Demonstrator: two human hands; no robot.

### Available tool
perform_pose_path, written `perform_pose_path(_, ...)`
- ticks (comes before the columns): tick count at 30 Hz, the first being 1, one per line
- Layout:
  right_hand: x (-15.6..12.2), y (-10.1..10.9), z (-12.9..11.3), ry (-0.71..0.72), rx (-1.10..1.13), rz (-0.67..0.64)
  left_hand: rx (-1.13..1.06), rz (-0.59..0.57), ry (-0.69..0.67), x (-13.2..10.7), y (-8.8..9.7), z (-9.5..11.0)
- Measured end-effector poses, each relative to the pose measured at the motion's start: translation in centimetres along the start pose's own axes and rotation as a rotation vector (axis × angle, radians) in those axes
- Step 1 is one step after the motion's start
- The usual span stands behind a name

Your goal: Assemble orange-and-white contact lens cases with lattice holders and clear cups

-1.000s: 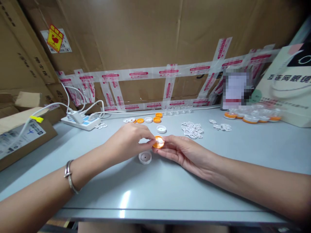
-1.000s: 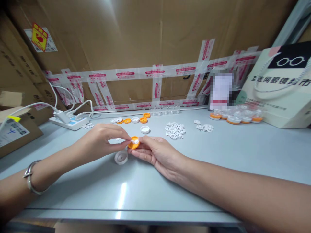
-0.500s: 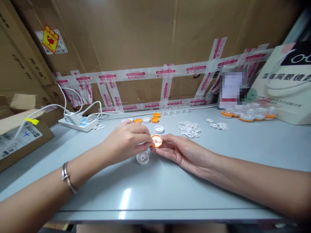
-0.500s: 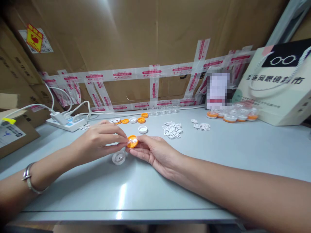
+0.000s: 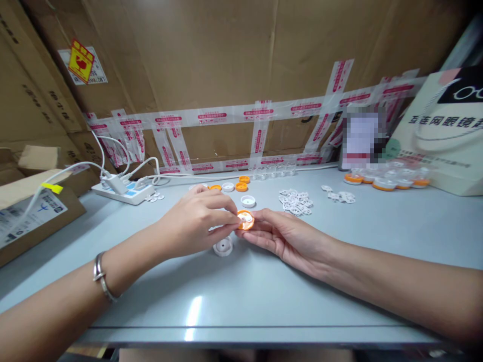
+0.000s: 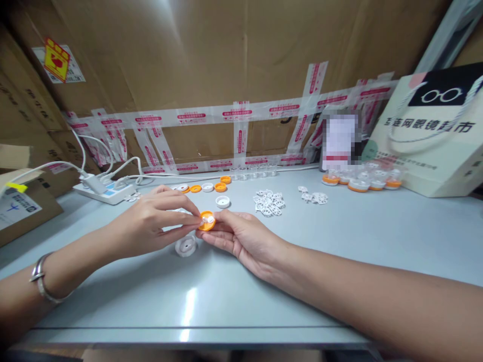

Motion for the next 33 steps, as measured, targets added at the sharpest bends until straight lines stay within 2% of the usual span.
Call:
perform_pose_path(3,-0.2,-0.1,-0.3,0.024,-0.041,-0.008,-0.146,0.093,0.086,0.5,1.4,-0.6)
perform_pose_path(5,-0.2,0.0,-0.6,0.044,-0.071,-0.009,-0.188,0.177,0.181,0.7,2.8,-1.9)
perform_pose_path(6,-0.2,0.0,-0.7,0.054,-0.083,-0.008,-0.187,0.170,0.239,0.6,3.0,-2.7)
perform_pose_path(8,-0.1,0.1,-1.0,0.075,-0.099,-0.014,-0.174,0.000,0.353,0.0,1.9,-4.0)
perform_pose_path(11,0.1,0.2,-1.4,0.109,-0.104,-0.030,-0.185,-0.373,0.460,-2.2,-1.2,-4.3)
perform_pose_path(13,0.3,0.3,-1.6,0.123,-0.092,-0.029,-0.183,-0.476,0.480,-3.2,-2.4,-3.9)
perform_pose_path(15,0.4,0.4,-1.6,0.126,-0.077,-0.012,-0.168,-0.486,0.468,-3.5,-3.1,-3.3)
perform_pose_path(19,0.6,1.0,-1.8,0.129,-0.051,0.050,-0.161,-0.453,0.409,-3.2,-3.9,-2.4)
perform_pose_path(22,0.6,1.2,-1.9,0.134,-0.041,0.061,-0.216,-0.435,0.433,-3.0,-3.8,-3.1)
perform_pose_path(24,0.6,1.2,-2.0,0.135,-0.036,0.058,-0.344,-0.348,0.499,-2.5,-3.1,-4.0)
perform_pose_path(27,0.5,1.2,-1.9,0.123,-0.024,0.068,-0.657,-0.142,0.619,-1.7,-2.0,-5.5)
perform_pose_path(29,0.4,1.1,-1.7,0.110,-0.020,0.069,-0.812,-0.045,0.674,-1.4,-1.8,-6.1)
perform_pose_path(33,0.1,0.7,-1.4,0.087,-0.026,0.065,-0.902,0.025,0.717,-1.4,-2.3,-6.2)
Point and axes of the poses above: each hand's wrist, its own x-axis towards the middle knuckle, its own y-axis out of the back of the hand, z = x × y, the point moved 10 cm from there along x, towards the middle knuckle, and after that the axes turned 12 degrees about z, right-handed, at the moved point
